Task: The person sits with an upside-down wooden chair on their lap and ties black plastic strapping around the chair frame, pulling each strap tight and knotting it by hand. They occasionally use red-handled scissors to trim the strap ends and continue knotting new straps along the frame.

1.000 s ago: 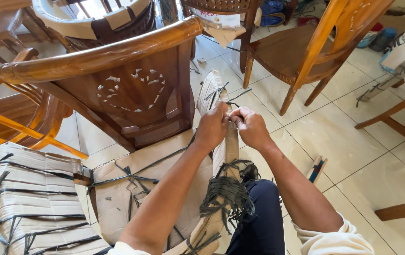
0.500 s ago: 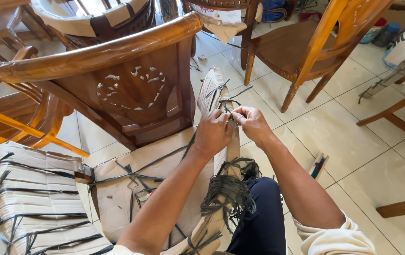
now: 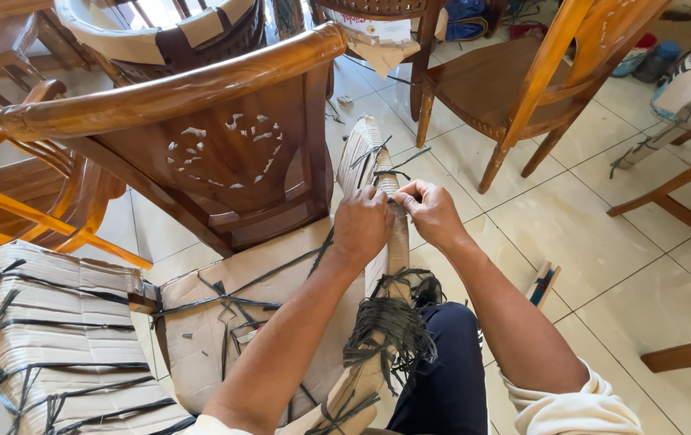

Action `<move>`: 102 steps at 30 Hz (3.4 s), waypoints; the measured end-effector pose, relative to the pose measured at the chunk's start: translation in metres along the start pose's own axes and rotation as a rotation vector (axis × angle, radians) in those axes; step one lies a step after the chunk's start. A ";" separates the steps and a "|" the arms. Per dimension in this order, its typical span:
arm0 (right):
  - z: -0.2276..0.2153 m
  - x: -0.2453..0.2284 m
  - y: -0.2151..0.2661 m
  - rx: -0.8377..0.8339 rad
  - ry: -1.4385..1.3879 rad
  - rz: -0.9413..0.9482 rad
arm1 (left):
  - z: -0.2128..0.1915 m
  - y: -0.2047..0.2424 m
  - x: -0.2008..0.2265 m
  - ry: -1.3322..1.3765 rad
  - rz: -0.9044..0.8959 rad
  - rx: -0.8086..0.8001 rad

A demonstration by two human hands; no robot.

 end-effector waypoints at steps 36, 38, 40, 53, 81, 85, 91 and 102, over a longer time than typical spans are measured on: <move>0.023 0.018 0.219 -0.345 0.104 0.087 | -0.012 0.125 0.000 1.273 -0.726 -0.798; 0.030 0.012 0.220 -0.288 0.122 0.099 | -0.014 0.126 0.004 1.257 -0.698 -0.817; 0.033 0.008 0.218 -0.225 0.140 0.108 | -0.014 0.124 0.007 1.236 -0.664 -0.839; -0.032 -0.133 0.171 -0.217 0.552 -0.398 | -0.120 0.075 0.074 1.064 -0.198 -0.553; 0.231 -0.152 0.027 -0.378 0.480 -0.934 | -0.185 0.203 -0.201 1.387 -1.182 0.386; 0.235 -0.144 0.019 -0.426 0.528 -0.616 | -0.177 0.206 -0.210 1.484 -1.233 0.433; 0.242 -0.156 0.034 -0.493 0.478 -0.602 | -0.171 0.209 -0.212 1.568 -1.277 0.504; 0.234 -0.180 0.054 -0.394 0.204 -0.696 | -0.176 0.192 -0.187 1.778 -1.098 0.433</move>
Point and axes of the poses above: each hand's wrist, its own y-axis away from the middle knuckle, its own z-axis out of the palm, x = y × z, the point moved 7 cm from there along -y, towards the middle knuckle, and after that the axes turned 11 degrees about y, right-handed, at the moved point
